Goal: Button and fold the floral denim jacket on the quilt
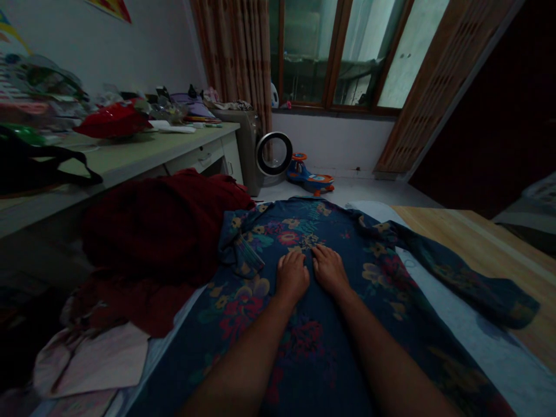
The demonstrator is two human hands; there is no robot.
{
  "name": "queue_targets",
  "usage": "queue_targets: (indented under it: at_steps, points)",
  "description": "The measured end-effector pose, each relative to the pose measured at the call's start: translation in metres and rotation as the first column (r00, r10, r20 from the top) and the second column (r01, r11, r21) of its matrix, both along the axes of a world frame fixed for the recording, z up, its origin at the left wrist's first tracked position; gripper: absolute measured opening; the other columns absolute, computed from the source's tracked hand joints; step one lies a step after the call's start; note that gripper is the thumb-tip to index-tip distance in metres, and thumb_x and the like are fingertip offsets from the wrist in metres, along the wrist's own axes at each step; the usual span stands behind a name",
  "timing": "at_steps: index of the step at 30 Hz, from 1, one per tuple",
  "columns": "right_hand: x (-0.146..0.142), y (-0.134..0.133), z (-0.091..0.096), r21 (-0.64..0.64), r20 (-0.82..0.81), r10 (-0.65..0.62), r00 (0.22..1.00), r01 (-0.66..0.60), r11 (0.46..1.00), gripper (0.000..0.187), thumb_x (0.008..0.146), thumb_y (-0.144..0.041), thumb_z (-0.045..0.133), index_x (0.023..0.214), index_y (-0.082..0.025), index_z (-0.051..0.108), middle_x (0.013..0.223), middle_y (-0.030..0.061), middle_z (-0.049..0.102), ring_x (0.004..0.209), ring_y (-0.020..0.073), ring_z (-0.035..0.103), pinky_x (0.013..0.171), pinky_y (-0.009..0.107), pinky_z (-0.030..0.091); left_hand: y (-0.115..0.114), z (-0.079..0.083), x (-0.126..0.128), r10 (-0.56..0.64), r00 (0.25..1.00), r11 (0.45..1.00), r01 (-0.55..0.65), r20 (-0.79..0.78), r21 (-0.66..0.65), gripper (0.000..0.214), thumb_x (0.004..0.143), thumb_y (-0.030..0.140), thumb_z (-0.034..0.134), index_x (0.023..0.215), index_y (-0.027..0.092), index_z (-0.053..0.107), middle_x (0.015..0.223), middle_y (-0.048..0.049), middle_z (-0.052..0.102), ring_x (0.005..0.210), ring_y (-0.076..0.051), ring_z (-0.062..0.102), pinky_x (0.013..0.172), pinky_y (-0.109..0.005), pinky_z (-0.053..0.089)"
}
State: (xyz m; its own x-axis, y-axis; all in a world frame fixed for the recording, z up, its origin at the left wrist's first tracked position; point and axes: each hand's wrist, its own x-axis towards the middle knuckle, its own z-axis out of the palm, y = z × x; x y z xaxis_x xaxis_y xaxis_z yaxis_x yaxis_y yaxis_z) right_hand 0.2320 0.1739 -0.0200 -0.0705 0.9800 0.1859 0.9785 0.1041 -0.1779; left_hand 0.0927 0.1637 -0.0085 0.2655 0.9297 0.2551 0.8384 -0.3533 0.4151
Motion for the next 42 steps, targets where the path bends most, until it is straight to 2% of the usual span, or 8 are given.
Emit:
queue_targets:
  at_steps: [5, 16, 25, 27, 30, 34, 39, 42]
  points:
    - [0.003, -0.001, 0.003, 0.006, -0.006, -0.006, 1.000, 0.006, 1.000, 0.043, 0.096, -0.027, 0.037, 0.136, -0.025, 0.053, 0.147, 0.0078, 0.049, 0.133, 0.0247, 0.043, 0.111, 0.044, 0.030, 0.001, -0.005, 0.006, 0.033, 0.996, 0.999, -0.033, -0.081, 0.010, 0.040, 0.088, 0.019, 0.049, 0.128, 0.020, 0.055, 0.143, -0.0076, 0.052, 0.136, -0.024, 0.038, 0.115, -0.047, 0.025]
    - [0.002, -0.003, 0.002, 0.011, -0.049, -0.005, 0.999, 0.005, 1.000, 0.042, 0.096, -0.027, 0.038, 0.135, -0.027, 0.054, 0.146, 0.0068, 0.050, 0.133, 0.0246, 0.043, 0.111, 0.043, 0.028, 0.006, -0.003, 0.007, -0.012, 0.969, 0.999, 0.020, -0.248, 0.032, 0.042, 0.088, 0.021, 0.046, 0.130, 0.022, 0.052, 0.145, -0.0081, 0.050, 0.132, -0.027, 0.041, 0.109, -0.049, 0.034]
    - [0.000, -0.003, 0.003, 0.042, -0.060, -0.024, 0.998, 0.026, 0.999, 0.041, 0.096, -0.025, 0.041, 0.134, -0.023, 0.054, 0.144, 0.0067, 0.051, 0.132, 0.0240, 0.043, 0.111, 0.043, 0.027, 0.038, -0.005, -0.033, -0.124, 0.937, 0.990, 0.097, -0.327, -0.098, 0.059, 0.093, 0.060, 0.038, 0.144, 0.030, 0.040, 0.158, -0.0059, 0.034, 0.145, -0.029, 0.026, 0.116, -0.058, 0.021]
    - [-0.001, -0.003, 0.003, 0.044, -0.060, -0.026, 0.998, 0.028, 0.999, 0.041, 0.096, -0.026, 0.041, 0.134, -0.023, 0.054, 0.144, 0.0066, 0.051, 0.132, 0.0245, 0.043, 0.112, 0.043, 0.027, 0.053, -0.005, -0.039, -0.090, 0.941, 0.991, 0.052, -0.326, -0.122, 0.061, 0.093, 0.062, 0.035, 0.145, 0.030, 0.039, 0.158, -0.0064, 0.033, 0.145, -0.029, 0.026, 0.116, -0.057, 0.021]
    - [-0.001, -0.003, 0.003, 0.042, -0.056, -0.032, 0.998, 0.035, 0.999, 0.041, 0.096, -0.026, 0.041, 0.135, -0.023, 0.054, 0.144, 0.0072, 0.051, 0.132, 0.0249, 0.044, 0.112, 0.043, 0.026, 0.080, -0.001, -0.045, 0.095, 0.936, 0.977, -0.153, -0.340, -0.146, 0.060, 0.093, 0.060, 0.036, 0.145, 0.028, 0.040, 0.157, -0.0100, 0.034, 0.144, -0.033, 0.028, 0.114, -0.061, 0.021]
    - [-0.001, -0.001, 0.002, 0.028, -0.051, -0.039, 0.998, 0.041, 0.999, 0.041, 0.096, -0.026, 0.041, 0.135, -0.023, 0.054, 0.144, 0.0079, 0.051, 0.132, 0.0248, 0.044, 0.112, 0.043, 0.026, 0.115, 0.009, -0.042, 0.281, 0.883, 0.935, -0.341, -0.375, -0.103, 0.051, 0.091, 0.049, 0.043, 0.133, 0.021, 0.053, 0.144, -0.0164, 0.049, 0.135, -0.036, 0.039, 0.109, -0.059, 0.029]
    - [0.000, -0.001, 0.002, 0.027, -0.055, -0.039, 0.998, 0.041, 0.999, 0.041, 0.095, -0.026, 0.042, 0.134, -0.024, 0.055, 0.143, 0.0074, 0.052, 0.131, 0.0253, 0.044, 0.111, 0.044, 0.026, 0.136, 0.010, -0.018, 0.005, 0.934, 0.990, -0.055, -0.358, -0.129, 0.046, 0.094, 0.042, 0.041, 0.136, 0.025, 0.048, 0.151, -0.0078, 0.041, 0.141, -0.027, 0.031, 0.113, -0.049, 0.028]
    - [-0.001, -0.001, 0.003, 0.044, -0.064, -0.032, 0.997, 0.034, 0.998, 0.041, 0.095, -0.025, 0.041, 0.134, -0.024, 0.055, 0.142, 0.0073, 0.052, 0.130, 0.0244, 0.044, 0.111, 0.043, 0.026, 0.147, 0.006, -0.012, -0.024, 0.930, 0.979, -0.051, -0.366, -0.195, 0.050, 0.093, 0.052, 0.039, 0.139, 0.032, 0.044, 0.155, -0.0032, 0.037, 0.142, -0.029, 0.030, 0.112, -0.053, 0.028]
